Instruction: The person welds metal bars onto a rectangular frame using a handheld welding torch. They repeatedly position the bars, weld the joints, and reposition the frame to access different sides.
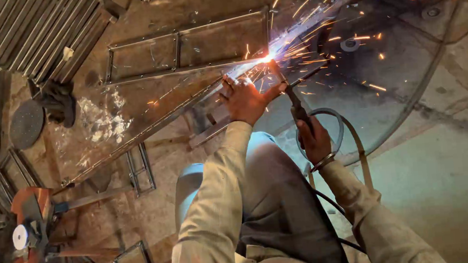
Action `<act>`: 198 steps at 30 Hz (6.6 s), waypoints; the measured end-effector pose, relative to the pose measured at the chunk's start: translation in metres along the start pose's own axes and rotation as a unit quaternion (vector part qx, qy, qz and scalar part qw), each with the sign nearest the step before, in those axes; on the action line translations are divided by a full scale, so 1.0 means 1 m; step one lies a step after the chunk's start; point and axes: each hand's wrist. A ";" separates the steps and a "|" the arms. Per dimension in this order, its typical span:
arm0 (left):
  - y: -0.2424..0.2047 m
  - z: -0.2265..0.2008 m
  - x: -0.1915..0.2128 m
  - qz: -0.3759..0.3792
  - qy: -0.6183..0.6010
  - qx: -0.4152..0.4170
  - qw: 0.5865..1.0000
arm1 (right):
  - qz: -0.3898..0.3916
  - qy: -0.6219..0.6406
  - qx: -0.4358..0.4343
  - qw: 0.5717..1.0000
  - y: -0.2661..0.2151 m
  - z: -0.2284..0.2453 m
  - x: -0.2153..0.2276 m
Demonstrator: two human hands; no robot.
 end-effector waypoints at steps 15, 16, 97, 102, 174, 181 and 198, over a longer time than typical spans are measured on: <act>0.003 0.004 -0.012 -0.021 0.027 -0.011 0.999 | -0.051 -0.014 -0.036 0.998 -0.004 -0.045 -0.003; 0.002 0.006 -0.013 -0.026 0.023 -0.005 0.999 | -0.045 -0.018 -0.031 0.998 -0.007 -0.060 0.001; 0.107 0.065 0.169 -0.059 0.090 -0.233 0.966 | -0.031 -0.057 -0.090 0.994 -0.033 -0.059 0.035; 0.097 0.060 0.163 -0.091 0.107 -0.240 0.960 | -0.036 -0.047 -0.032 0.998 -0.008 0.039 0.007; 0.103 0.073 0.152 -0.121 0.071 -0.276 0.951 | -0.104 -0.032 0.027 0.994 0.029 0.106 -0.056; 0.119 0.092 0.135 -0.156 0.113 -0.324 0.926 | -0.108 -0.019 0.019 0.994 0.024 0.112 -0.058; 0.119 0.070 0.152 -0.114 0.140 -0.254 0.950 | -0.110 0.031 -0.059 0.992 -0.006 -0.004 -0.031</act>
Point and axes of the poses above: each hand's wrist, its own y-axis towards the middle knuckle, its own x-axis out of the back of the hand, z = x × y, and after that the axes turned 10 degrees about -y, right-handed
